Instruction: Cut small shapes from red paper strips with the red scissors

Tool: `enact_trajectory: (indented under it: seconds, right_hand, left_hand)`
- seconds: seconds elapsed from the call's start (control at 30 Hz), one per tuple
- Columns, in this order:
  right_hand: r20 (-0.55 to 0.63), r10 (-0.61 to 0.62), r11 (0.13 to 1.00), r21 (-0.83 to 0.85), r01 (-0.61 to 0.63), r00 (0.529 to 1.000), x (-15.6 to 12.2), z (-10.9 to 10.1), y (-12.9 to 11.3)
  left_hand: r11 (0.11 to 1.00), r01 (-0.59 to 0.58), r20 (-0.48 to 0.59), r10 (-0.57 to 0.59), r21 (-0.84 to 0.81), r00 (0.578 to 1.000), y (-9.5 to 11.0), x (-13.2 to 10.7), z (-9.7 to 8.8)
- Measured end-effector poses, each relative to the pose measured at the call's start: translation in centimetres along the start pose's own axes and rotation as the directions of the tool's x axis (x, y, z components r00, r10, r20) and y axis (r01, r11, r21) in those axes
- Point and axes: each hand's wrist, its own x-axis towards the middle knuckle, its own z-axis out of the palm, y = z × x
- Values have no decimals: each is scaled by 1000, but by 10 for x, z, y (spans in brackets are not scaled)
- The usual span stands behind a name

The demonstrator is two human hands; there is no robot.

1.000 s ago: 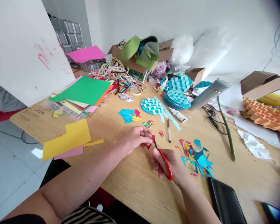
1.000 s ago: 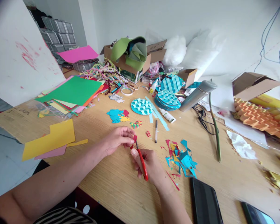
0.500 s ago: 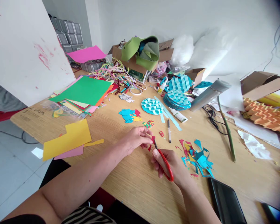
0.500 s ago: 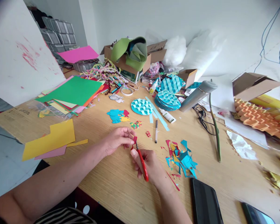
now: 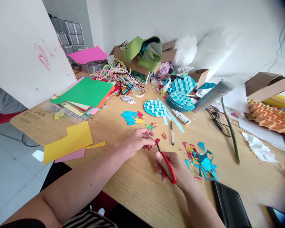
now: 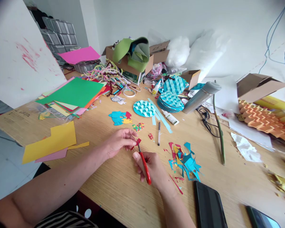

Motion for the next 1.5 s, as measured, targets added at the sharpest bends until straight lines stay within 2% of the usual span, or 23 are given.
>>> enact_trajectory:
  seconds: [0.2, 0.57, 0.77, 0.97, 1.17, 1.5]
  right_hand:
    - [24, -26, 1000, 10, 26, 999, 1, -1, 3]
    - [30, 30, 1000, -7, -30, 999, -1, -1, -1]
    - [-2, -17, 1000, 22, 17, 1000, -2, 0, -1]
    - [-2, -11, 1000, 19, 11, 1000, -2, 0, -1]
    - [13, -37, 999, 16, 37, 999, -2, -1, -1]
    - [42, 8, 1000, 5, -8, 999, -3, -2, -2]
  left_hand:
    - [999, 14, 1, -14, 40, 1000, 1, -1, 0]
    - [998, 23, -2, -23, 65, 1000, 5, -3, 0]
    - [999, 14, 34, -16, 52, 999, 1, -2, 0]
    - [1000, 7, 18, -8, 23, 1000, 2, -2, 0]
    - [998, 1, 28, -2, 60, 1000, 0, -1, -1]
    - [996, 17, 41, -21, 91, 999, 4, -2, -1]
